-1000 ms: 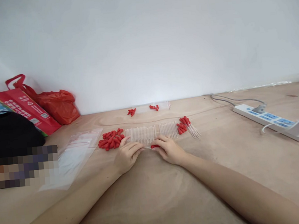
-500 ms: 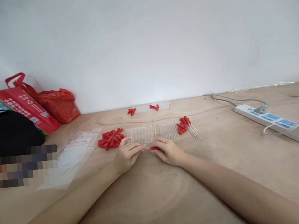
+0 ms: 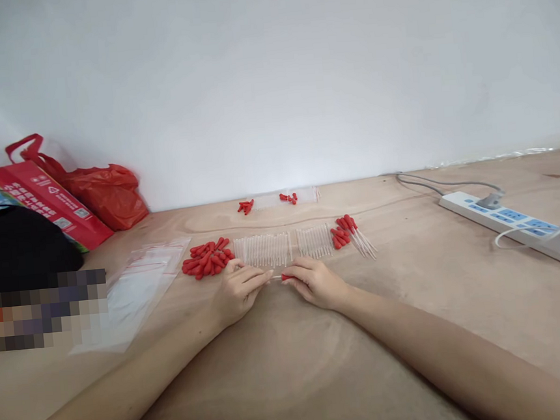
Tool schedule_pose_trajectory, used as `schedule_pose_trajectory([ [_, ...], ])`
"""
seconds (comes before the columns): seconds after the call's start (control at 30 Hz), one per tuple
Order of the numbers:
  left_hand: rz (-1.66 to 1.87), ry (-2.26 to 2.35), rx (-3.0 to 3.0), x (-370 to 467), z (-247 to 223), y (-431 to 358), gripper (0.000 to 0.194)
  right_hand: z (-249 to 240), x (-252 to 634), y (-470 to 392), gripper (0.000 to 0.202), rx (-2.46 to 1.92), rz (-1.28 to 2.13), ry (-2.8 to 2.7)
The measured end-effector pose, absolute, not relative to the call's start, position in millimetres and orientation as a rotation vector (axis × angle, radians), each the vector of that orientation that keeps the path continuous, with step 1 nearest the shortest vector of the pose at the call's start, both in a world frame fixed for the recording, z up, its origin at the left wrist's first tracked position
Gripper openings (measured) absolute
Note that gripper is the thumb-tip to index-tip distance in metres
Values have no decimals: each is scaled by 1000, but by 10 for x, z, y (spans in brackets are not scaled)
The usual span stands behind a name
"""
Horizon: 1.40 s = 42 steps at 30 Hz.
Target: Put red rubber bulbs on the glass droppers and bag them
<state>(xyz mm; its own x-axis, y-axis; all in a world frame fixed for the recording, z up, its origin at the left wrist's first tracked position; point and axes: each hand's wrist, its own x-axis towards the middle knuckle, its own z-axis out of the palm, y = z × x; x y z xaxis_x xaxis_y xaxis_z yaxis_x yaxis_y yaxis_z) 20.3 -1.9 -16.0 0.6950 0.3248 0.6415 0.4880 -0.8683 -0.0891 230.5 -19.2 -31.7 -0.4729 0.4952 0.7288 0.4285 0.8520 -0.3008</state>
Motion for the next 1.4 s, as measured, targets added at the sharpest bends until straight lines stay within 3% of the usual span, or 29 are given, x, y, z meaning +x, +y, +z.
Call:
schedule_pose_trajectory([
  [0.63, -912, -597, -2625, 237, -137, -60, 26, -259, 2278, -228, 16, -735, -93, -2272],
  [1.4, -895, -561, -2577, 287, -135, -93, 25, -259, 2242, -193, 16, -712, 40, -2327],
])
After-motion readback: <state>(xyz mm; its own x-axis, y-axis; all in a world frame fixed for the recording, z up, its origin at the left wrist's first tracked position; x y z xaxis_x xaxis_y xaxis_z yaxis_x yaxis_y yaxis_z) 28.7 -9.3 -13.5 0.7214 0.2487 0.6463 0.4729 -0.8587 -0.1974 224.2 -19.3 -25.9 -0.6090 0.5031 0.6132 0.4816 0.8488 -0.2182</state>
